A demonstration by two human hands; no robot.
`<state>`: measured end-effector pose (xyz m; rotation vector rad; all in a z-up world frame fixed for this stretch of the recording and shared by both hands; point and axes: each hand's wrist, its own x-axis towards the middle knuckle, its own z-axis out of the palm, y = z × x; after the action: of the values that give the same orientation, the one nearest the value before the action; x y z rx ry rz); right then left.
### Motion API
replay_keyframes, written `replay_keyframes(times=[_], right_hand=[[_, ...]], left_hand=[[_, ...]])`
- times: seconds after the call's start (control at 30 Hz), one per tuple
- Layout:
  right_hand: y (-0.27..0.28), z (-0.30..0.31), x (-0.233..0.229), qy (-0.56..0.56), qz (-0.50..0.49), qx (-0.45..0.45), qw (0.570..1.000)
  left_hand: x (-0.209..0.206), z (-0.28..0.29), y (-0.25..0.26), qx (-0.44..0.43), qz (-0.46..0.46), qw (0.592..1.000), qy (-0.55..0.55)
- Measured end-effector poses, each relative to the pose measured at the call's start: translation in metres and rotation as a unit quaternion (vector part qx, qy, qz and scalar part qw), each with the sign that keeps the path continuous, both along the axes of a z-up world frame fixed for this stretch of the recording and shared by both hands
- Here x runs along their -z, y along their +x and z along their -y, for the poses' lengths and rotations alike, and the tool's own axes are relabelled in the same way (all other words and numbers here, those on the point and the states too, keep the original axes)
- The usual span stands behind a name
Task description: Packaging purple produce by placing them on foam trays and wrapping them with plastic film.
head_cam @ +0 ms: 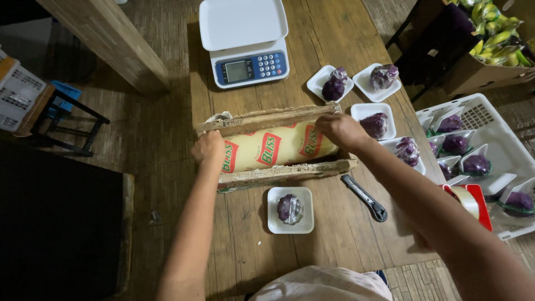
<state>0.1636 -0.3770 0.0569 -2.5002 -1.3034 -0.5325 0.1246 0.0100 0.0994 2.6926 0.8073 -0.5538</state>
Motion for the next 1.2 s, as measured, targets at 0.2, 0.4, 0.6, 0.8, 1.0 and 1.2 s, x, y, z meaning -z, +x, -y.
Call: replay_keyframes(times=[0.2,0.4,0.6,0.8,1.0,1.2], right_hand=[[0.021,0.004,0.020,-0.012,-0.007,0.023,1.000],[0.004,0.008,-0.026,0.002,-0.176,0.011,0.984],[-0.004,0.010,-0.024,-0.012,-0.173,0.003,0.985],[-0.024,0.002,-0.018,-0.037,-0.048,0.045,0.997],[-0.023,-0.003,-0.005,-0.055,0.050,0.053,0.996],[-0.005,-0.006,0.018,-0.049,0.054,0.144,0.987]], left_hand=[[-0.017,0.008,-0.013,0.010,0.015,1.000,-0.006],[-0.022,0.012,-0.019,-0.003,0.019,1.000,-0.016],[-0.026,0.015,-0.025,0.008,0.024,1.000,-0.013],[-0.004,0.004,-0.019,-0.001,0.059,0.998,-0.019],[0.003,0.003,-0.020,0.009,0.056,0.998,-0.010],[0.018,-0.007,-0.016,-0.007,0.082,0.996,-0.032]])
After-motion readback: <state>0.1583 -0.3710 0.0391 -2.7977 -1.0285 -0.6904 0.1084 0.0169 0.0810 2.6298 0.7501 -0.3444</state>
